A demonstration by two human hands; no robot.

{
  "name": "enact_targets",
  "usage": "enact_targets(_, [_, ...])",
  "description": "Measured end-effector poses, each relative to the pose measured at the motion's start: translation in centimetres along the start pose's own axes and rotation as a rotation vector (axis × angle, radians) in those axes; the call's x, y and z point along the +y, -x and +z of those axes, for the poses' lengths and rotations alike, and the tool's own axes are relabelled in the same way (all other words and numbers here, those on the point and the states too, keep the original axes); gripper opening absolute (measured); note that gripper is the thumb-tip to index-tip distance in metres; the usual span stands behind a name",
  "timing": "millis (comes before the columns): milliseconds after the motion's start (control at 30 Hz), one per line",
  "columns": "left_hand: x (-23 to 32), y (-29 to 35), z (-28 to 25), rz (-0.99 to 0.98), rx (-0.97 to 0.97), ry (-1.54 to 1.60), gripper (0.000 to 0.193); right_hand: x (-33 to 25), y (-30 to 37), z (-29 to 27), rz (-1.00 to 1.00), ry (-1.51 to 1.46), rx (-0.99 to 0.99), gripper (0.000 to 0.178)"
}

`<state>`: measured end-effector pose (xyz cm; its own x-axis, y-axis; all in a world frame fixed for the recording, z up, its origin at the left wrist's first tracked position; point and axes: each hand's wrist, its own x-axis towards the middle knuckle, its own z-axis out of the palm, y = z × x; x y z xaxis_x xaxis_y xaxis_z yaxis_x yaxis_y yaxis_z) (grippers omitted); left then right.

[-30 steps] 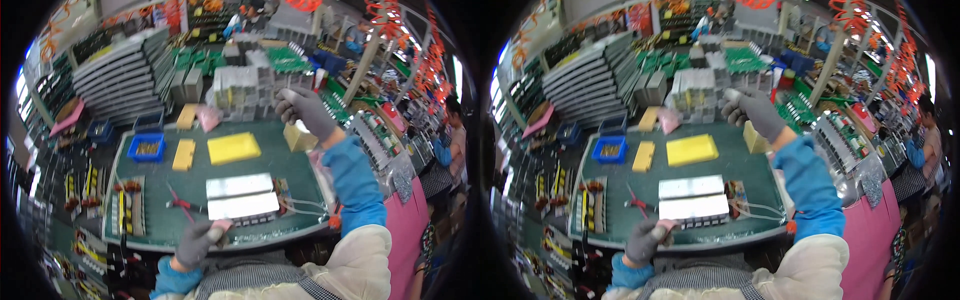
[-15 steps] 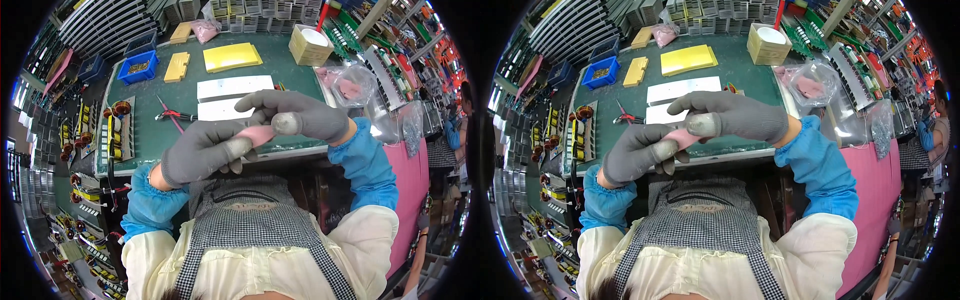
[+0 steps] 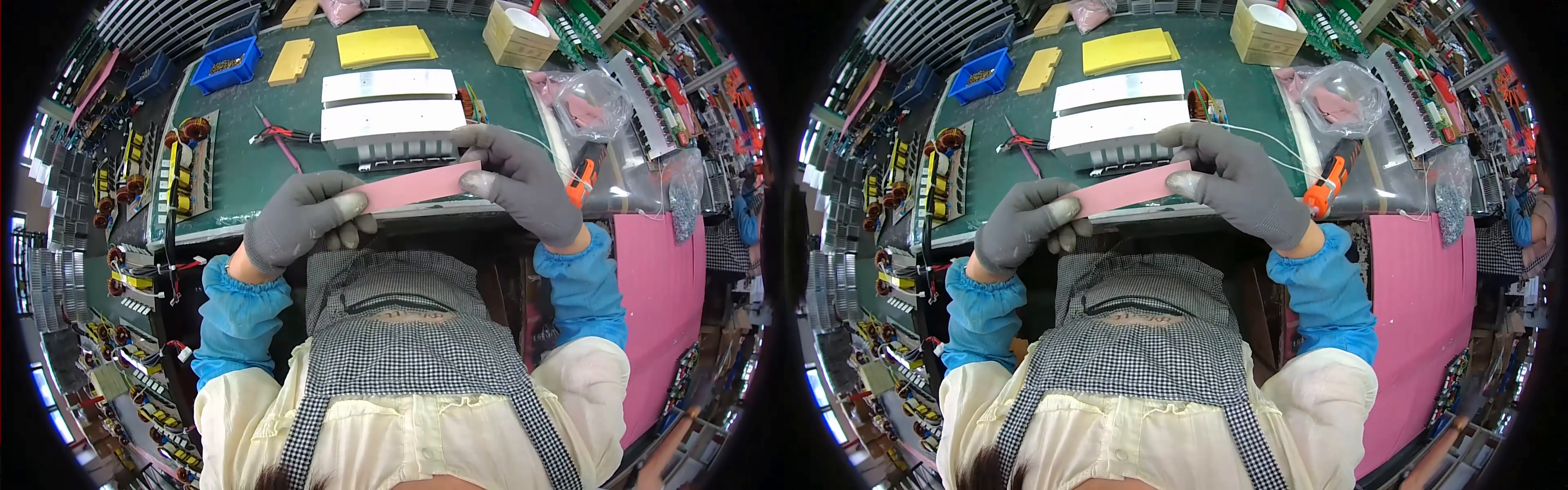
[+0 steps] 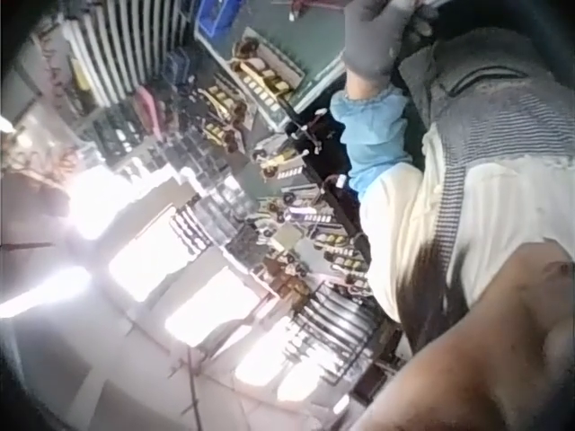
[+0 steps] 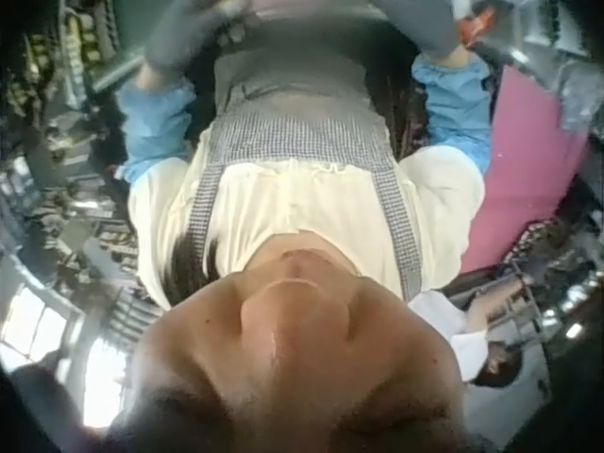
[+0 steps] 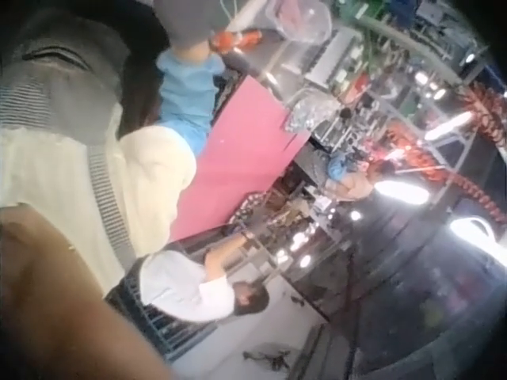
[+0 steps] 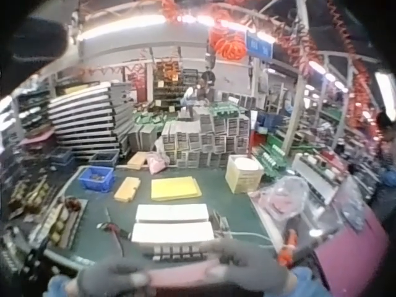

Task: Assembling a circuit board onto a metal heat sink component using an electric screwdriver.

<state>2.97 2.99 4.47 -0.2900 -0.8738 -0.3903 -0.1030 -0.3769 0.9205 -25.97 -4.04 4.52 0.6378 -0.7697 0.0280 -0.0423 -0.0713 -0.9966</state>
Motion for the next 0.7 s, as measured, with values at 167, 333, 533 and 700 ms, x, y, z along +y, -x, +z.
enact_targets(167, [-2.7,-0.1,0.4,0.079,0.107,0.063,0.024,2.6,1.3,1.5,-0.149,0.298,0.263,0.045])
enact_targets(333, [-5.4,-1.1,2.5,0.433,0.457,-0.211,0.017,5.9,1.0,4.8,-0.331,0.429,0.531,0.045])
enact_targets(533, [-7.0,-4.7,3.1,0.799,1.064,-0.634,0.02,9.4,-2.2,6.0,-0.559,0.701,0.916,0.044])
enact_targets(700, [-7.0,-6.5,2.2,0.777,1.147,-0.744,0.024,10.2,-3.7,5.7,-0.568,0.782,0.977,0.046])
